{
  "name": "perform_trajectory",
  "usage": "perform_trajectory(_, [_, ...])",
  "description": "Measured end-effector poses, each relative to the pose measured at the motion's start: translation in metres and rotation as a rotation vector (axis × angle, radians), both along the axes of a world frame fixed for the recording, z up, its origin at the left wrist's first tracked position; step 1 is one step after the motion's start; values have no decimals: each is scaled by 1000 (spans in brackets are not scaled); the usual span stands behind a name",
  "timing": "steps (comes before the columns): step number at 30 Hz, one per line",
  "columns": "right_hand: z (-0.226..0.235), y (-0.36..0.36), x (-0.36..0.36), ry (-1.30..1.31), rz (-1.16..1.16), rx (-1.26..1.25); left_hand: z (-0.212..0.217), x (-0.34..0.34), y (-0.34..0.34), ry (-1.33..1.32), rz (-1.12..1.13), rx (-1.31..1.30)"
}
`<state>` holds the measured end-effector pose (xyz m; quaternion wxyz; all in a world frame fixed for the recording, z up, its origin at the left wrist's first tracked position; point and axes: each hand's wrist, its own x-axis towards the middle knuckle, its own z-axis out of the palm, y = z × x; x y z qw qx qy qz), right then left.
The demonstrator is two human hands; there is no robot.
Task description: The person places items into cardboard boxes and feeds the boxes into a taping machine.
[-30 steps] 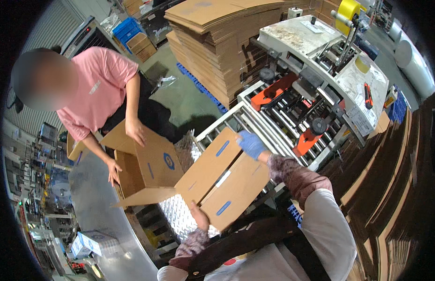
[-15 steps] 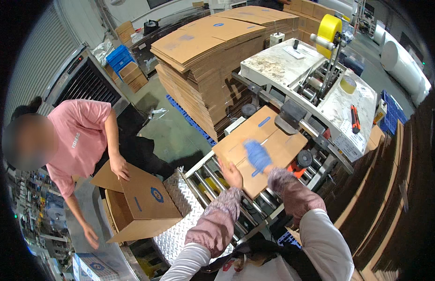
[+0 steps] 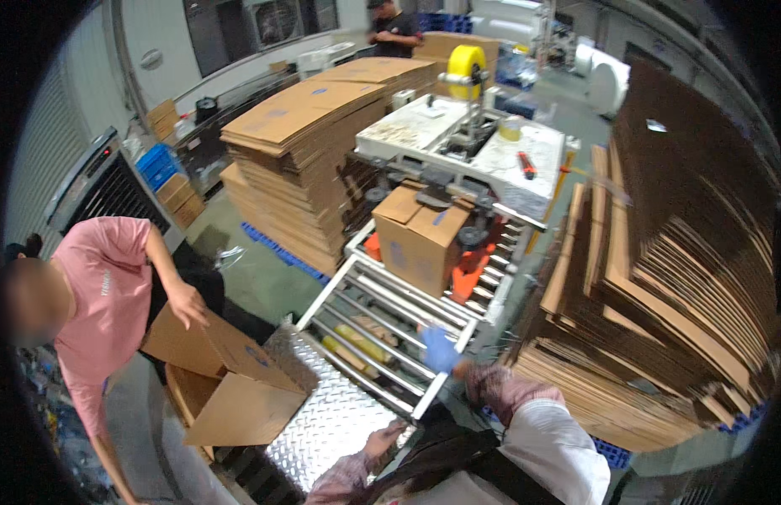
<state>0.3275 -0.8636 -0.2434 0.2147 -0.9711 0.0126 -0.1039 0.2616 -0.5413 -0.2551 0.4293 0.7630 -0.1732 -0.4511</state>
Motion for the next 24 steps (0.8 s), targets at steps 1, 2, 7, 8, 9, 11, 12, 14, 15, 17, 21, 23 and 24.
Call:
perform_trajectory(1, [33,28,-23,151,133,-85,-15,-22,62,261,44,288])
perform_trajectory(2, [80,54,-49,294,254,-180,-46,-44,124,167,63,379])
perform_trajectory(7, [339,-30,-96,-437,-197,-657,-117,-99,256,154,214,559])
perform_trajectory(8, [412,-32,-107,-672,-330,-880,-122,-105,273,179,283,546])
perform_trajectory(9, [480,-40,-126,-883,-510,-1037,-126,-110,284,194,328,521])
perform_trajectory(11, [588,-20,-172,-1105,-692,-1332,-132,-119,299,179,425,426])
perform_trajectory(12, [619,-41,-198,-1060,-803,-1423,-137,-119,292,115,431,378])
perform_trajectory(14, [627,-57,-215,-471,-1004,-844,-132,-121,266,-217,362,455])
perform_trajectory(15, [621,-61,-228,-610,-967,-1047,-130,-121,249,-195,361,286])
perform_trajectory(17, [611,-54,-251,-835,-871,-1281,-99,-114,200,-247,262,83])
perform_trajectory(21, [575,54,-233,-1183,-453,-1264,-49,-85,212,-313,258,83])
perform_trajectory(23, [560,127,-229,-1213,-253,-1329,-9,-58,207,-462,313,93])
perform_trajectory(24, [554,159,-225,-1221,-138,-1343,-3,-46,216,-554,368,62])
